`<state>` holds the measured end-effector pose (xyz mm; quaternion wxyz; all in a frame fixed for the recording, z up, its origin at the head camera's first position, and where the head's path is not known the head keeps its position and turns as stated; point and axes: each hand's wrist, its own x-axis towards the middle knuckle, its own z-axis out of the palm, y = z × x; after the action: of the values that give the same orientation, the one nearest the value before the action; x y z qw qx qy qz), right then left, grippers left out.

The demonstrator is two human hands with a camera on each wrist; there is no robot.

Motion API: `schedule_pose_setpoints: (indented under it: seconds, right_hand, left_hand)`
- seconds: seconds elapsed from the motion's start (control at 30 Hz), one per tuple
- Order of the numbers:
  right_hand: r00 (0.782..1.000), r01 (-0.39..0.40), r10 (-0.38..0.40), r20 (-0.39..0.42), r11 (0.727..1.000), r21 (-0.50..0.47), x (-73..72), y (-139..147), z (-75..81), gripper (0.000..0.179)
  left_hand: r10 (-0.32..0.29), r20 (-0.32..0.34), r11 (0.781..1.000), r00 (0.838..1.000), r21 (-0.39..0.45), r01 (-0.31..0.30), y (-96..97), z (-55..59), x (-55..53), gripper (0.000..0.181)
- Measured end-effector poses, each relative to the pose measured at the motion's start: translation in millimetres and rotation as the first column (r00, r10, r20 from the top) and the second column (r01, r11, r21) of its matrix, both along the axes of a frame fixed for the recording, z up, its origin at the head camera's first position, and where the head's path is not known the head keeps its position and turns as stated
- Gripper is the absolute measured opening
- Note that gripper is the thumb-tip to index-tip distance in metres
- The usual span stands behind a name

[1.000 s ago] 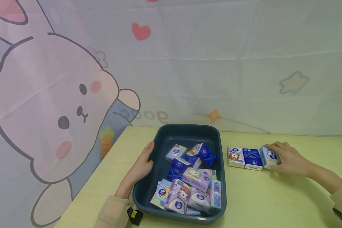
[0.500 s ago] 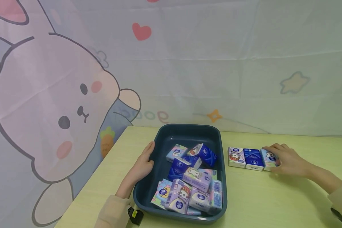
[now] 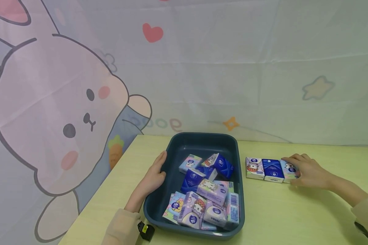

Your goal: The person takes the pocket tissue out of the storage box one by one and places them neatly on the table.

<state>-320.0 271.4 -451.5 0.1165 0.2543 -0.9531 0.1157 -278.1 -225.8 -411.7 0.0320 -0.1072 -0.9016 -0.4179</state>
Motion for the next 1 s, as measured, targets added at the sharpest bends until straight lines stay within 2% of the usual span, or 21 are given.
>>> schedule_pose_setpoints:
  seconds: [0.53, 1.0]
  right_hand:
    - [0.999, 0.001, -0.001, 0.032, 1.000, 0.010, -2.1, 0.9, -1.9, 0.075]
    - [0.998, -0.025, 0.025, 0.049, 1.000, -0.004, -3.7, 3.9, -7.4, 0.085]
  left_hand:
    - [0.003, 0.002, 1.000, 1.000, 0.003, -0.003, 0.3, 0.0, -0.6, 0.069]
    - [0.016, -0.001, 1.000, 1.000, -0.005, -0.016, 0.6, -0.5, -0.4, 0.069]
